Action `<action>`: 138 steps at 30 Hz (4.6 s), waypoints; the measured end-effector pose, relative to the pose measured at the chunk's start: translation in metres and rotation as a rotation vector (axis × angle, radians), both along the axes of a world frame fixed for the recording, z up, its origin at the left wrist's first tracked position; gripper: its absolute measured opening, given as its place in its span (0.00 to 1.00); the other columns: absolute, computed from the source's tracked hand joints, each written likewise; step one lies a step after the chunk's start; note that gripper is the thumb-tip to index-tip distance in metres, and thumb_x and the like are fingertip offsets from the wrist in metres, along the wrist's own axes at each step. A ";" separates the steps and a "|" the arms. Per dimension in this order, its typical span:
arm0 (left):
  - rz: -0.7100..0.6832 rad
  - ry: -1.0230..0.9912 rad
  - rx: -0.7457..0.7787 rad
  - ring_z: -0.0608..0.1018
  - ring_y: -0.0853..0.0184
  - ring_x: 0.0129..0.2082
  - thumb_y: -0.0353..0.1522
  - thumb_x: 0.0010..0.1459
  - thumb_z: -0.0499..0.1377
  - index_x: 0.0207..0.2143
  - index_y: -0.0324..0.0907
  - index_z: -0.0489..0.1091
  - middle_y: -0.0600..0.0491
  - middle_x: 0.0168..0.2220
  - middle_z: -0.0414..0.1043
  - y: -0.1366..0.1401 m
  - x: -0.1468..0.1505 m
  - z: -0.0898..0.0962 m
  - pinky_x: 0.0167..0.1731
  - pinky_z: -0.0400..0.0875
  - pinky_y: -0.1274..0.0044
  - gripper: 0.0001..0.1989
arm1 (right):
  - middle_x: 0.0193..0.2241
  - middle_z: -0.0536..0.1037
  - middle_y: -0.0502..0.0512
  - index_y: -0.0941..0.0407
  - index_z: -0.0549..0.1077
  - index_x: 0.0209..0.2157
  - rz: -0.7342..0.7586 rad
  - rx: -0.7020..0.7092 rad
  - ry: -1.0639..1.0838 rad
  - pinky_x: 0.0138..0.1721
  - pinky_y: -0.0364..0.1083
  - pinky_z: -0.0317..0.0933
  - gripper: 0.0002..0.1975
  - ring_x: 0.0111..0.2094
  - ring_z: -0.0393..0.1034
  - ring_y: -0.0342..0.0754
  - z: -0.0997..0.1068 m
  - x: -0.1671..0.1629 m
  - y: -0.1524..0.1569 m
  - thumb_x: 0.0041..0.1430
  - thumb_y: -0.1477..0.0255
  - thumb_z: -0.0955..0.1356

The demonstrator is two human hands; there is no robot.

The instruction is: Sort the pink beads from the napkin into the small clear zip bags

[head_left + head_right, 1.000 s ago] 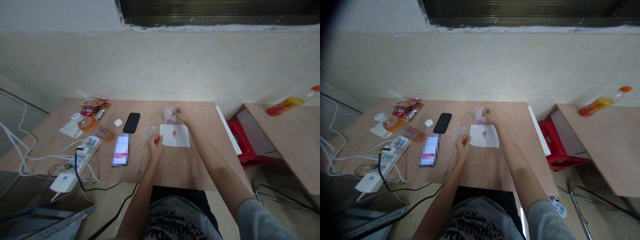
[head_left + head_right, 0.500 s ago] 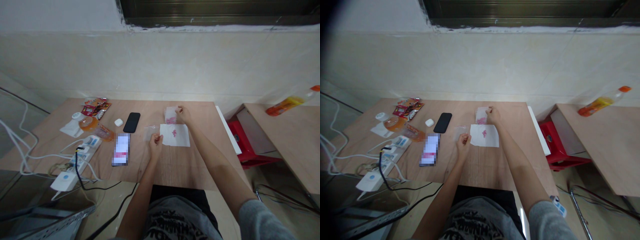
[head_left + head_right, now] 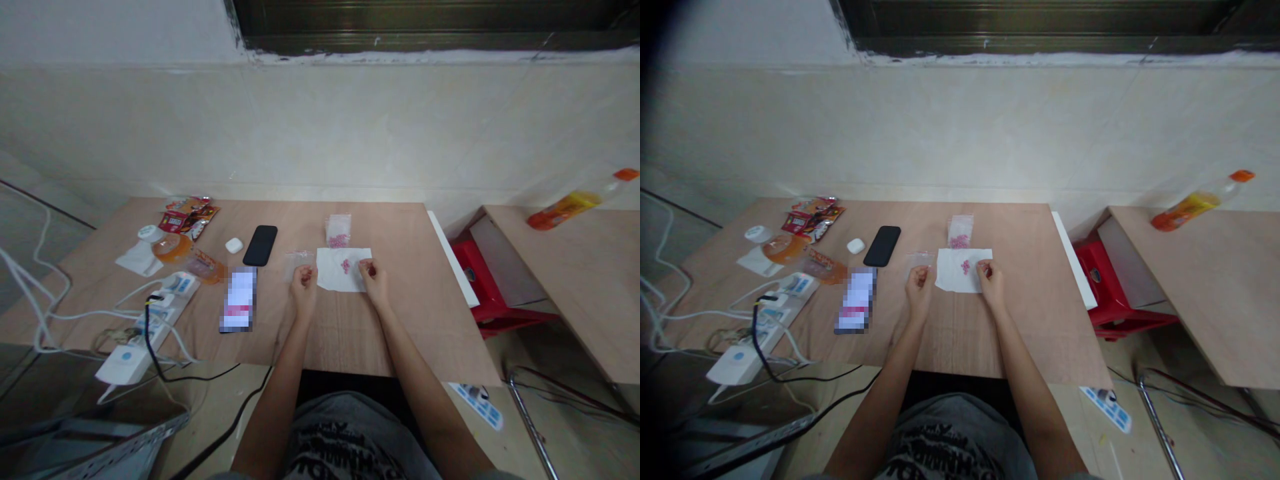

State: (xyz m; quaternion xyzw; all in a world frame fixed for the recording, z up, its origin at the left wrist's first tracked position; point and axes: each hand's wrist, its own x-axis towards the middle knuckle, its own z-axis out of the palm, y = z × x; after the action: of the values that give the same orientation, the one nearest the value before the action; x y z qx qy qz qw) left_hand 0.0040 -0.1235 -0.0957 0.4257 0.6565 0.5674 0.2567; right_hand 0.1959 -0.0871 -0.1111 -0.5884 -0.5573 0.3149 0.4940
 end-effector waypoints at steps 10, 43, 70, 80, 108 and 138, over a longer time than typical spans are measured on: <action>0.215 0.647 -0.432 0.66 0.43 0.57 0.50 0.52 0.60 0.60 0.38 0.57 0.35 0.55 0.65 0.042 -0.032 0.029 0.54 0.58 0.55 0.39 | 0.23 0.68 0.48 0.56 0.73 0.34 0.047 -0.002 -0.053 0.29 0.44 0.55 0.13 0.25 0.61 0.44 0.004 0.000 -0.001 0.57 0.60 0.65; -0.301 0.767 0.017 0.69 0.53 0.54 0.38 0.52 0.65 0.61 0.45 0.56 0.45 0.55 0.69 0.020 0.011 0.003 0.56 0.57 0.62 0.35 | 0.26 0.74 0.51 0.54 0.75 0.34 0.089 0.076 -0.536 0.39 0.47 0.51 0.11 0.33 0.65 0.49 0.011 -0.006 -0.007 0.59 0.61 0.67; -0.491 0.645 0.050 0.71 0.55 0.53 0.35 0.48 0.67 0.64 0.46 0.50 0.46 0.55 0.71 0.018 0.010 -0.011 0.54 0.63 0.61 0.44 | 0.31 0.77 0.54 0.53 0.77 0.36 0.158 0.056 -0.719 0.39 0.48 0.47 0.12 0.37 0.65 0.51 0.014 -0.011 -0.010 0.64 0.63 0.64; -0.512 0.683 0.011 0.70 0.55 0.54 0.37 0.48 0.66 0.64 0.46 0.52 0.49 0.55 0.71 0.016 0.011 -0.004 0.54 0.61 0.63 0.43 | 0.34 0.78 0.56 0.54 0.76 0.40 0.285 0.090 -0.561 0.42 0.48 0.53 0.15 0.38 0.65 0.51 0.014 -0.009 -0.010 0.66 0.62 0.61; -0.500 0.672 0.028 0.70 0.55 0.53 0.34 0.47 0.67 0.62 0.46 0.53 0.49 0.54 0.71 0.015 0.011 -0.003 0.54 0.62 0.63 0.41 | 0.31 0.77 0.53 0.53 0.77 0.37 0.141 0.027 -0.691 0.39 0.48 0.46 0.10 0.38 0.64 0.50 0.012 -0.010 -0.008 0.62 0.66 0.64; -0.504 0.657 0.049 0.70 0.56 0.54 0.35 0.47 0.67 0.62 0.47 0.54 0.49 0.53 0.72 0.016 0.010 -0.005 0.56 0.61 0.62 0.41 | 0.31 0.77 0.54 0.54 0.76 0.41 0.184 0.078 -0.608 0.42 0.48 0.51 0.15 0.37 0.66 0.51 0.014 -0.007 -0.008 0.66 0.61 0.61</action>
State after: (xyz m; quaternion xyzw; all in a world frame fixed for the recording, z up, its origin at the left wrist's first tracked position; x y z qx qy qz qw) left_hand 0.0144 -0.1079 -0.1007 0.7375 0.5651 0.3362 0.1544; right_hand 0.1884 -0.0953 -0.0974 -0.5831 -0.7419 0.1464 0.2968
